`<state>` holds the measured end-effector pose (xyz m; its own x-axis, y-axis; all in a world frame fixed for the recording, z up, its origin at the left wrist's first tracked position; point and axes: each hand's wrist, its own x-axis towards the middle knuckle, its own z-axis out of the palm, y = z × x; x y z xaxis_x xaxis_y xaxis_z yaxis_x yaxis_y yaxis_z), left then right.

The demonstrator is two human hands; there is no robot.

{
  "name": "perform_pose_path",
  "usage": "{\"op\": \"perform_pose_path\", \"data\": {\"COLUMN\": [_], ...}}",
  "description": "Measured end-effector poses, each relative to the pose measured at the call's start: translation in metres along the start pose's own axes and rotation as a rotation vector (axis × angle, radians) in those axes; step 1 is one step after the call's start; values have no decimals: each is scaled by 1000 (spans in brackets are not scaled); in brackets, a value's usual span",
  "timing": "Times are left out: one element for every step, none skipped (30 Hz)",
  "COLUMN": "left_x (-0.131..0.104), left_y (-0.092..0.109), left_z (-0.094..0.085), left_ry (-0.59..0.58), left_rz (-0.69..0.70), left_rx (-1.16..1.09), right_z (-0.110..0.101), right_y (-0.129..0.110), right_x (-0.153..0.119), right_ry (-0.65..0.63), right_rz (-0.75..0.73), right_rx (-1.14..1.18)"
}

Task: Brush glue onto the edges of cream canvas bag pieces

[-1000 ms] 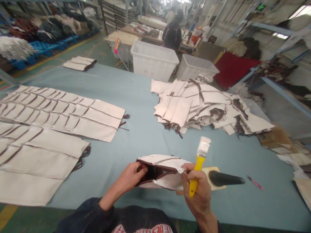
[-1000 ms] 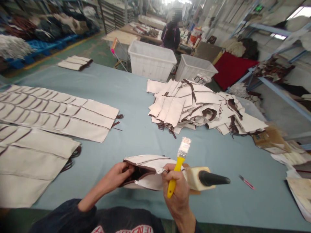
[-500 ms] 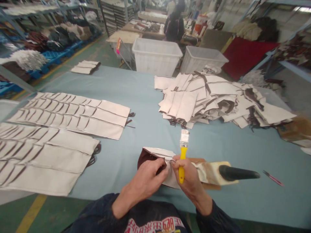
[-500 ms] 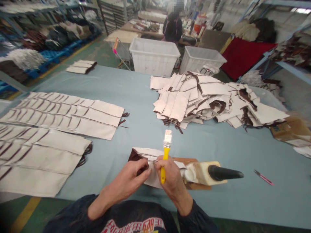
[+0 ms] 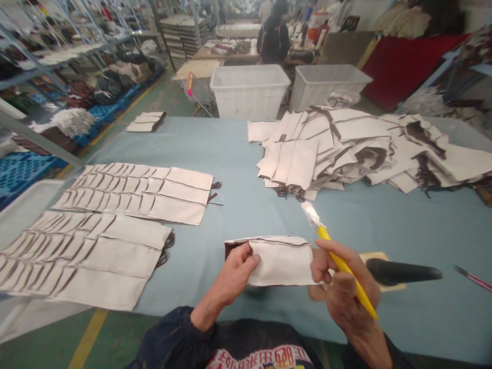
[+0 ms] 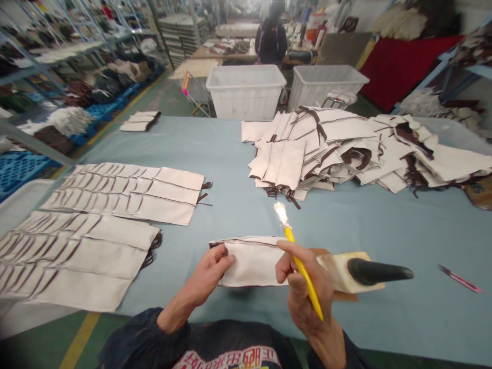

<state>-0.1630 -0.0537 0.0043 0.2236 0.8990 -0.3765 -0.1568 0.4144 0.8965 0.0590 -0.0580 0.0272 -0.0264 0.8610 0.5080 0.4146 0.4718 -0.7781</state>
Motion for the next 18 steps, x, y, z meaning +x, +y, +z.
{"op": "perform_pose_path", "data": {"left_x": [-1,-2,-3,-4,-4,-5,-5,-5,-6,-6,-6,-6,-6,-6,-6,-6,-6,-7], "left_y": [3,6,8,11,14,17,20,22,23,24,24,24,23,21,20,19,18,18], "left_z": [-1,-2,-3,-3,-3,-3,-3,-3,-2,-2,-2,-2,-2,-3,-3,-2,-2,-1], "left_ry": [8,14,15,12,11,10,9,10,11,10,8,4,-1,-6,-12,-18,-26,-37], "left_rz": [-11,-19,-27,-32,-32,-29,-26,-23,-23,-24,-25,-24,-20,-13,-3,10,24,41], "left_rx": [-15,-31,-44,-53,-56,-52,-40,-25,-9,5,15,20,23,25,31,39,51,65], "right_z": [-4,-7,-9,-9,-9,-8,-7,-6,-4,-4,-3,-3,-3,-2,-2,-1,1,3], "right_y": [-6,-11,-15,-18,-21,-23,-25,-27,-29,-32,-35,-37,-40,-42,-43,-45,-46,-47], "right_x": [-2,-3,-5,-6,-7,-7,-7,-7,-7,-5,-4,-2,-1,1,2,3,4,5], "right_ry": [-19,-48,-78,-104,-119,-122,-118,-104,-92,-87,-90,-97,-108,-123,-141,-158,-180,-203], "right_rz": [6,-6,-17,-18,-9,5,17,14,-9,-52,-103,-156,-203,-242,-269,-289,-299,-308], "right_rx": [24,27,18,10,6,0,-11,-28,-51,-80,-111,-138,-161,-179,-190,-195,-196,-193]}}
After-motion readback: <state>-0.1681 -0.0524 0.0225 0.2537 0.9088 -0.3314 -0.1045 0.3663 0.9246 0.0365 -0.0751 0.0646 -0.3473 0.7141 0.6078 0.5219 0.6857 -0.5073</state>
